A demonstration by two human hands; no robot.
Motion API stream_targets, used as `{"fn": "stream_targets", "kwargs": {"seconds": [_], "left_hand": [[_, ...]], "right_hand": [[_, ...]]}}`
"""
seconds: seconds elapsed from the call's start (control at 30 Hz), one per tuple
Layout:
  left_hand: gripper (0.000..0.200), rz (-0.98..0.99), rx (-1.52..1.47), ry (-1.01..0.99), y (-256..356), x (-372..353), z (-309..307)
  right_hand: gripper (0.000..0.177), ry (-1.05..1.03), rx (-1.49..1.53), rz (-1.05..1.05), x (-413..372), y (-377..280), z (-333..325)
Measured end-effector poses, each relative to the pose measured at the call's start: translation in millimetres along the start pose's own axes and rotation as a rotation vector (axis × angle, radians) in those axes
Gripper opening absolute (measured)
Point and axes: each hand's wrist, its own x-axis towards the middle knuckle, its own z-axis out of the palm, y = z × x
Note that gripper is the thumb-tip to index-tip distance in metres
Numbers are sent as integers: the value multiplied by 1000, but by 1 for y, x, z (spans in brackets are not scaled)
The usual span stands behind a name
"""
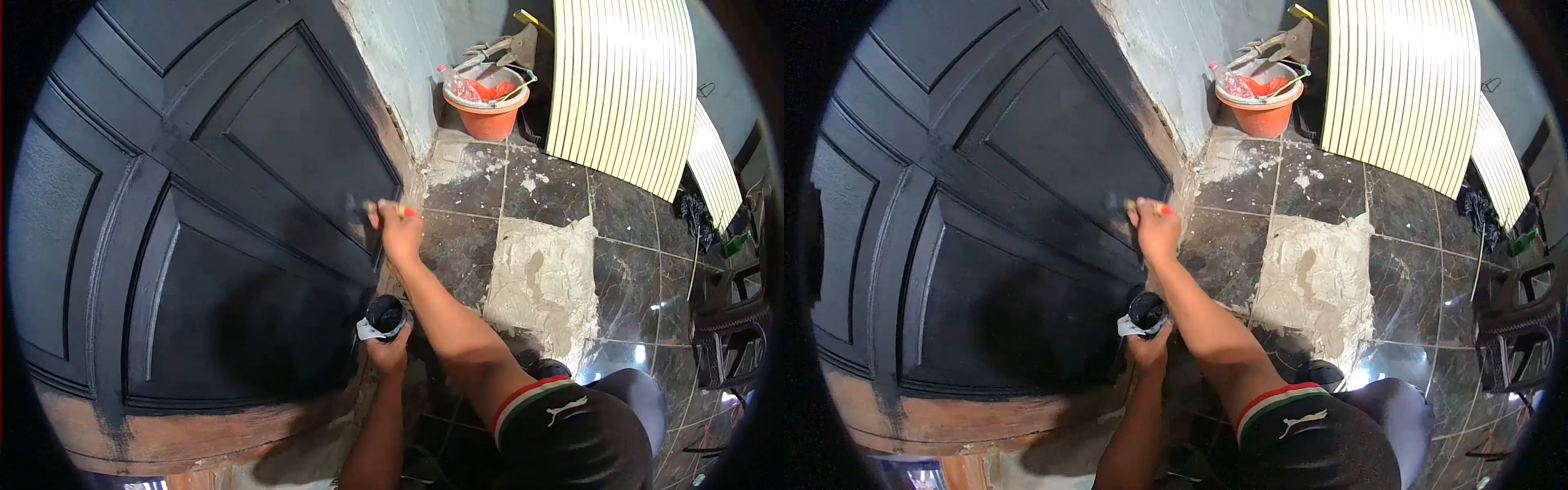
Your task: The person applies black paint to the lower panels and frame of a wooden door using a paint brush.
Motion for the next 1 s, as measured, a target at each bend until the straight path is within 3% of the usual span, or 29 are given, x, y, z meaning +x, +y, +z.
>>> {"fn": "stream_targets", "kwargs": {"seconds": [0.07,0.17,0.27,0.3,0.37,0.47,0.5,0.6,0.67,0.77,0.87,0.9,0.93,1.0], "left_hand": [[75,-62,35,25,-11,1,-5],[80,-141,-18,77,0,-2,-5],[80,-104,42,14,-9,0,-11],[80,-105,58,19,-1,-2,-9],[79,-107,91,29,23,-5,-2],[76,-27,-78,20,12,0,1],[76,-53,-90,19,12,0,2],[73,-113,-100,16,14,0,1],[70,-142,-78,26,8,-1,-3],[68,-84,-23,60,-1,-2,-6],[69,-125,22,17,9,-5,-8],[69,-73,18,9,6,-5,-7],[68,-22,16,0,1,-6,-8],[63,26,-6,-6,-1,-9,-8]], "right_hand": [[26,76,-192,46,15,75,-36],[26,156,-927,-214,16,76,-73],[27,119,-766,-200,10,41,-40],[27,116,-735,-319,-1,17,-17],[24,-5,-508,-292,-10,-19,21],[20,-29,242,8,-19,-65,46],[18,-23,304,48,-22,-73,42],[17,-35,117,44,-9,6,1],[21,125,103,187,-12,56,-27],[23,307,-816,-127,-6,88,-74],[20,159,-715,-190,-8,67,-50],[16,97,-514,-248,-15,56,-29],[18,32,-415,-205,-21,36,-10],[20,-18,80,45,-27,-6,13]]}}
